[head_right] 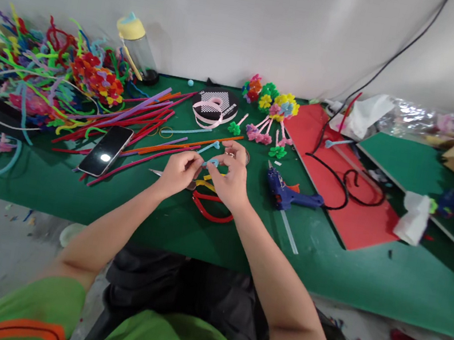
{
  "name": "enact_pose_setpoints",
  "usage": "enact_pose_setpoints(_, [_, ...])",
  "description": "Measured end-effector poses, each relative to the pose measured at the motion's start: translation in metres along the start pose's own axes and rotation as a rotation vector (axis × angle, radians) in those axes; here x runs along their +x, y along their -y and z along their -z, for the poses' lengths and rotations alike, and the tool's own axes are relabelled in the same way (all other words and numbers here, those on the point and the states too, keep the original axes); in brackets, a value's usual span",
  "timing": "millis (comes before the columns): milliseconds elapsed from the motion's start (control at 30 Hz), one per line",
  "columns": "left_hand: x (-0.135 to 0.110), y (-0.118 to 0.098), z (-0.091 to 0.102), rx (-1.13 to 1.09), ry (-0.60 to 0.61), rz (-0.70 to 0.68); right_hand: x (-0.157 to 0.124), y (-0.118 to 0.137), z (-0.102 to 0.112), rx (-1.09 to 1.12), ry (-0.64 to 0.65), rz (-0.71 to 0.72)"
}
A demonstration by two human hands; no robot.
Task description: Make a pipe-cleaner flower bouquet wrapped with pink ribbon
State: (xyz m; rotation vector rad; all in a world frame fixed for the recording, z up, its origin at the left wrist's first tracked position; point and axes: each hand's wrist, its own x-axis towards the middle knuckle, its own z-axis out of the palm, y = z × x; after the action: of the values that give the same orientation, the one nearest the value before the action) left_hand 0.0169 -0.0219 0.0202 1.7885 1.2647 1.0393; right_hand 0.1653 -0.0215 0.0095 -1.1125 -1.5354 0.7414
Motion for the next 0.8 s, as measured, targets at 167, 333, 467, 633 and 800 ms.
enact_pose_setpoints(167, [0.002, 0.001, 0.001, -0.337, 0.142, 0.259, 0.0, 0.007, 0.002, -0.052, 0.015, 0.049])
enact_pose_setpoints(333, [0.004, 0.002, 0.004, -0.691, 0.286, 0.468, -0.001, 0.008, 0.004, -0.032, 0.053, 0.101])
enact_pose_setpoints(467, [0.005, 0.0, 0.006, -0.845, 0.385, 0.565, 0.0, 0.007, 0.005, -0.005, 0.095, 0.135])
enact_pose_setpoints(633, [0.004, 0.0, 0.003, -0.596, 0.228, 0.418, 0.001, 0.004, 0.002, 0.006, 0.042, 0.019])
enact_pose_setpoints(800, [0.002, 0.004, 0.0, 0.004, -0.108, 0.03, 0.003, -0.003, -0.002, 0.095, -0.014, -0.193])
